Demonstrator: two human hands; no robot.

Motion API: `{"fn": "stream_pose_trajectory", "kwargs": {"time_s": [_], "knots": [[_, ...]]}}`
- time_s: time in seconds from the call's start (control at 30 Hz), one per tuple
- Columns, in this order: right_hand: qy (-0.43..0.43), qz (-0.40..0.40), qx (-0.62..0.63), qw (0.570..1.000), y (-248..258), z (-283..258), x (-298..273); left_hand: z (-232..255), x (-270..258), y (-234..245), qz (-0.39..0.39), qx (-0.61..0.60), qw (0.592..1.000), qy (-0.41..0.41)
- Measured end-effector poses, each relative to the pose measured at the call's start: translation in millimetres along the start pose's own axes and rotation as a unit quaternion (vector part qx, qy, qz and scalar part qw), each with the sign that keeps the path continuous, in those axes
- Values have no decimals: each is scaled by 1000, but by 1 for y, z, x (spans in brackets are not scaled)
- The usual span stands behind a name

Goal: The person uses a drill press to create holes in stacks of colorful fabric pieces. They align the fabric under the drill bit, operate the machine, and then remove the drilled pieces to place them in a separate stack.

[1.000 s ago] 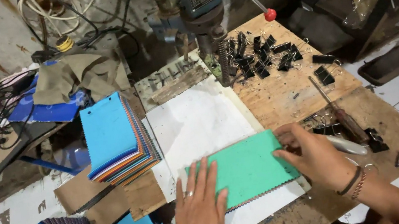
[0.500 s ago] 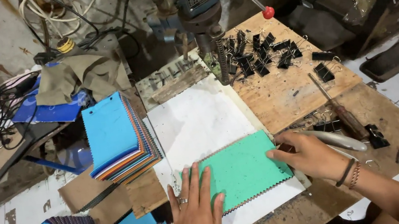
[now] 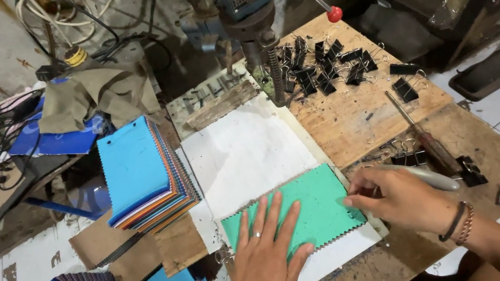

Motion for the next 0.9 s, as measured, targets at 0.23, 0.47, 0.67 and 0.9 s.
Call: {"fn": "stream_pose_trajectory", "kwargs": {"time_s": [0.23,0.47,0.67,0.9], "knots": [[16,16,15,1000,-2,5,5,-1,0,-7,33,60,998,10],[40,40,19,998,-7,6,9,-3,-1,-10,44,79,996,11],[16,59,9,998,-2,4,14,-3,-3,0,9,10,1000,22],[27,49,41,998,-2,-3,13,-11,-21,-8,55,71,994,59]]}}
Point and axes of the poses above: each hand's wrist, its own x-axis towards the middle knuckle, its own y-axis out of the back of the hand, z = x × y, the point moved 1 cm from there along x, towards the middle knuckle, and after that the axes turned 14 degrees about -z, right-handed, at the moved point
